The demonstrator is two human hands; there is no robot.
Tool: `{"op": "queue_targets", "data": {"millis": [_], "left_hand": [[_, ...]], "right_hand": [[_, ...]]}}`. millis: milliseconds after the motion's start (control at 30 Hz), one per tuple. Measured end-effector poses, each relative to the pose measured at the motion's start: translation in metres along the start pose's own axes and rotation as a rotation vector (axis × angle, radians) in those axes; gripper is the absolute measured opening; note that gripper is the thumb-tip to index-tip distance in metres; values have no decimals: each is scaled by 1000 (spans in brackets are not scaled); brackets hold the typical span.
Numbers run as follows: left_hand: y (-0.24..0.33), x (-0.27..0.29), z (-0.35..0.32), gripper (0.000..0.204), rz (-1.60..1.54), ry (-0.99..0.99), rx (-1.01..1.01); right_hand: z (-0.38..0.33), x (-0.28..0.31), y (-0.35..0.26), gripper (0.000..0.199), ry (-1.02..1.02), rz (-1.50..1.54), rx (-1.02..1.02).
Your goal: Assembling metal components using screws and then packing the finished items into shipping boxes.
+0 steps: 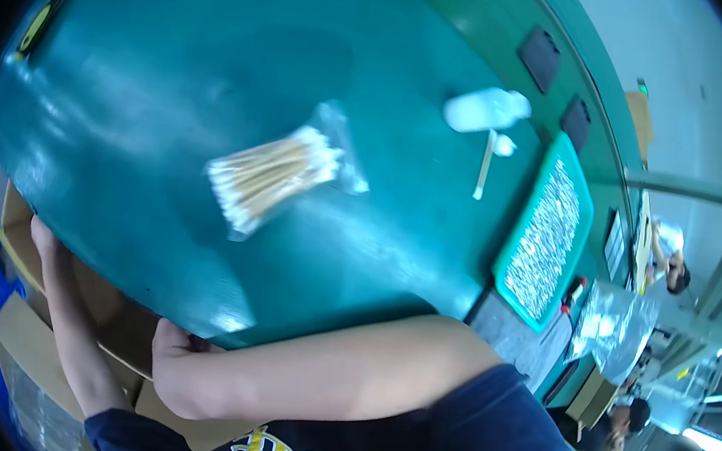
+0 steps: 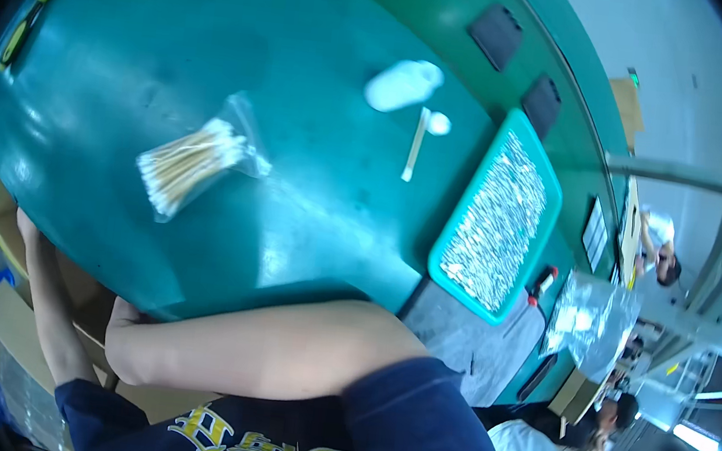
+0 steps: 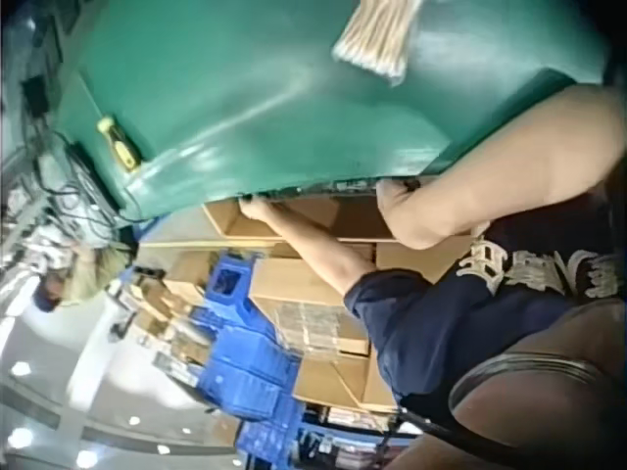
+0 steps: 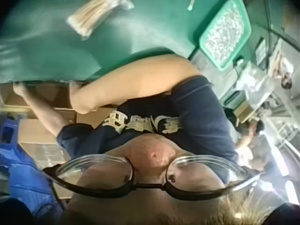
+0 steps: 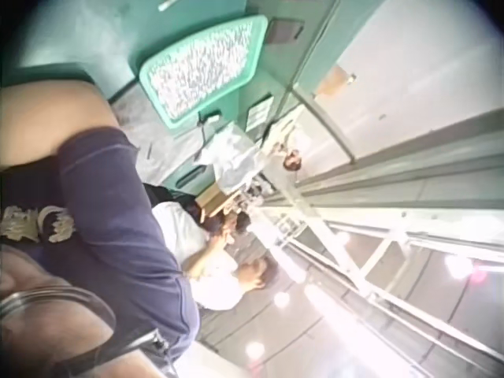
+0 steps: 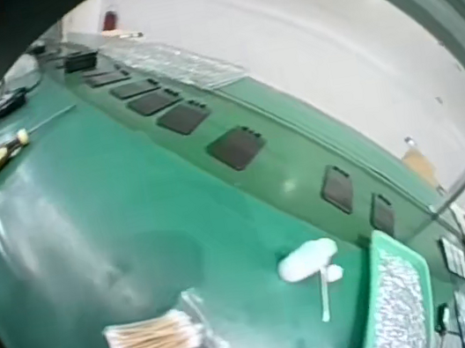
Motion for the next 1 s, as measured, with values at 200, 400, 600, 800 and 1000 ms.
{"op": "queue_targets", "data": {"millis": [200, 400, 600, 800, 1000], "left_hand": [[-12, 141, 41, 39, -205, 15, -662], [16, 285, -128, 35, -64, 202, -1390], [-11, 354, -343, 28, -432, -174, -1818], [-40, 278, -598, 20, -26, -94, -2496], [-90, 170, -713, 21, -9, -85, -3035]], "right_hand": [[-20, 21, -37, 16, 200, -4, 174], [-33, 29, -72, 20, 416, -88, 327], [-78, 46, -131, 23, 724, -401, 744], [-268, -29, 88, 84, 553, 1663, 736], [-359, -123, 148, 55, 1260, 1551, 418]]}}
Point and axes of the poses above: each hand's wrist, its own z-axis towards the middle knuckle, its own x-axis out of the back of the hand, y = z × x, the point moved 9 cm from there along z, towards the middle knuckle, and after that the axes turned 1 degree about -y, right-handed, at the moved point
